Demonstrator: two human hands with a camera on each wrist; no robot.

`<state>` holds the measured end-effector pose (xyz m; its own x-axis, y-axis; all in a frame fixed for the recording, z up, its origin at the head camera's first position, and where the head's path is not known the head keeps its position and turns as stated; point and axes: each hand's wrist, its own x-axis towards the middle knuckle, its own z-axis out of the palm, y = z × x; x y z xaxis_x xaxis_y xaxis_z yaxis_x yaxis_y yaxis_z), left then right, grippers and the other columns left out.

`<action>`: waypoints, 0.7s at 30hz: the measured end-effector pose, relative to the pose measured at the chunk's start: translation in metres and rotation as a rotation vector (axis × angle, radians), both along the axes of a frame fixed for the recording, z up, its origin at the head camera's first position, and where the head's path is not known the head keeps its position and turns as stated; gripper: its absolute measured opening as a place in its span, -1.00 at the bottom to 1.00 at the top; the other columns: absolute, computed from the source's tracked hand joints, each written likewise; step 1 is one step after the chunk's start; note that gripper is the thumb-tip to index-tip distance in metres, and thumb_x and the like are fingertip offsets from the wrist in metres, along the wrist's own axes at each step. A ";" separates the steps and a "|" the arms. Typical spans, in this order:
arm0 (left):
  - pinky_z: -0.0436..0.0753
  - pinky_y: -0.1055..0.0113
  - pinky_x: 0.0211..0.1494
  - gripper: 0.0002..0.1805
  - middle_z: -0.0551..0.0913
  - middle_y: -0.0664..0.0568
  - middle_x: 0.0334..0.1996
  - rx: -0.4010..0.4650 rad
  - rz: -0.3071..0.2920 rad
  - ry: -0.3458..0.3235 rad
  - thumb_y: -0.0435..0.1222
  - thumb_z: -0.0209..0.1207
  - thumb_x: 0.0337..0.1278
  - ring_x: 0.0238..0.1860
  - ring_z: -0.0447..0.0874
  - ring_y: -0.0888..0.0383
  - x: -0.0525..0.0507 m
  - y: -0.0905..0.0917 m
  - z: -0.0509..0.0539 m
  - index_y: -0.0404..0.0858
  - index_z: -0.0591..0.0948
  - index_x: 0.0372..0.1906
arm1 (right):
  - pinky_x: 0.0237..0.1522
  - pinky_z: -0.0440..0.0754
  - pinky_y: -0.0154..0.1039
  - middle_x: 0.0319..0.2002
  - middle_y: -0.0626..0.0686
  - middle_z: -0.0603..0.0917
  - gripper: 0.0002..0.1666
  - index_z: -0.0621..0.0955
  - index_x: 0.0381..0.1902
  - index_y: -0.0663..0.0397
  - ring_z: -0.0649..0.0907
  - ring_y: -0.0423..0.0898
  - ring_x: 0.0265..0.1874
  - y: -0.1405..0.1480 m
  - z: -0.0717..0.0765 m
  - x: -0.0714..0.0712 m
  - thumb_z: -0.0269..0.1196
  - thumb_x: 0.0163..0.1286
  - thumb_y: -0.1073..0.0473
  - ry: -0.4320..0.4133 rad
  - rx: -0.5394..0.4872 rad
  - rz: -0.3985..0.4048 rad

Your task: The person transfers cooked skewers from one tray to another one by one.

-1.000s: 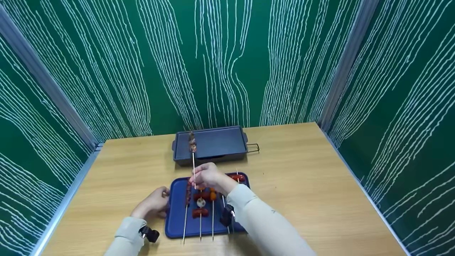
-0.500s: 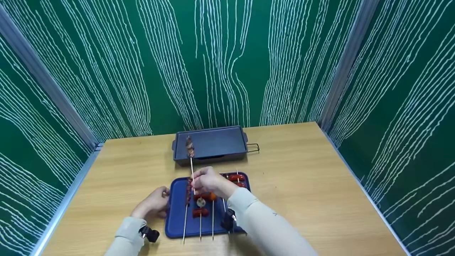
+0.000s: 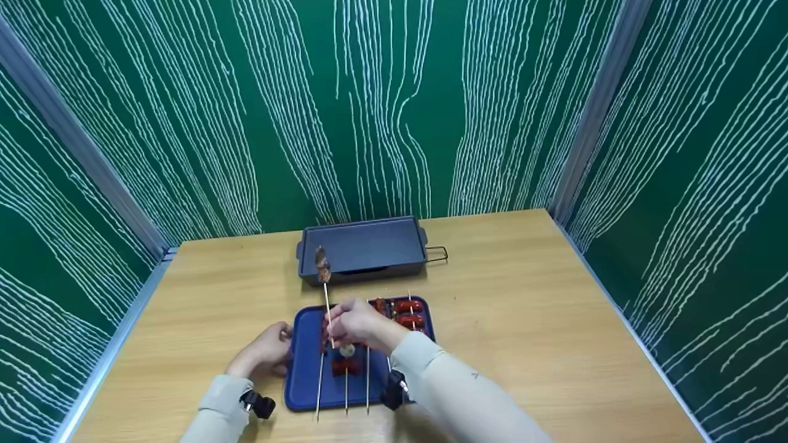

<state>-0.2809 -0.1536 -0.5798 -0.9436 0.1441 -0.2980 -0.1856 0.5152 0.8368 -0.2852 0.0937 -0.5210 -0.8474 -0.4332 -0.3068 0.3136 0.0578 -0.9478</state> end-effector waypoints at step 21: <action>0.82 0.19 -0.49 -0.64 0.63 -0.30 -0.03 -0.012 -0.004 0.004 -0.51 0.14 0.18 -0.48 0.69 0.01 0.000 0.000 0.000 -0.41 0.51 0.10 | -0.37 0.75 -0.29 -0.33 0.04 0.67 -0.74 0.61 0.00 0.45 0.64 -0.13 -0.42 -0.017 0.000 0.021 0.24 0.36 0.57 -0.025 0.060 0.042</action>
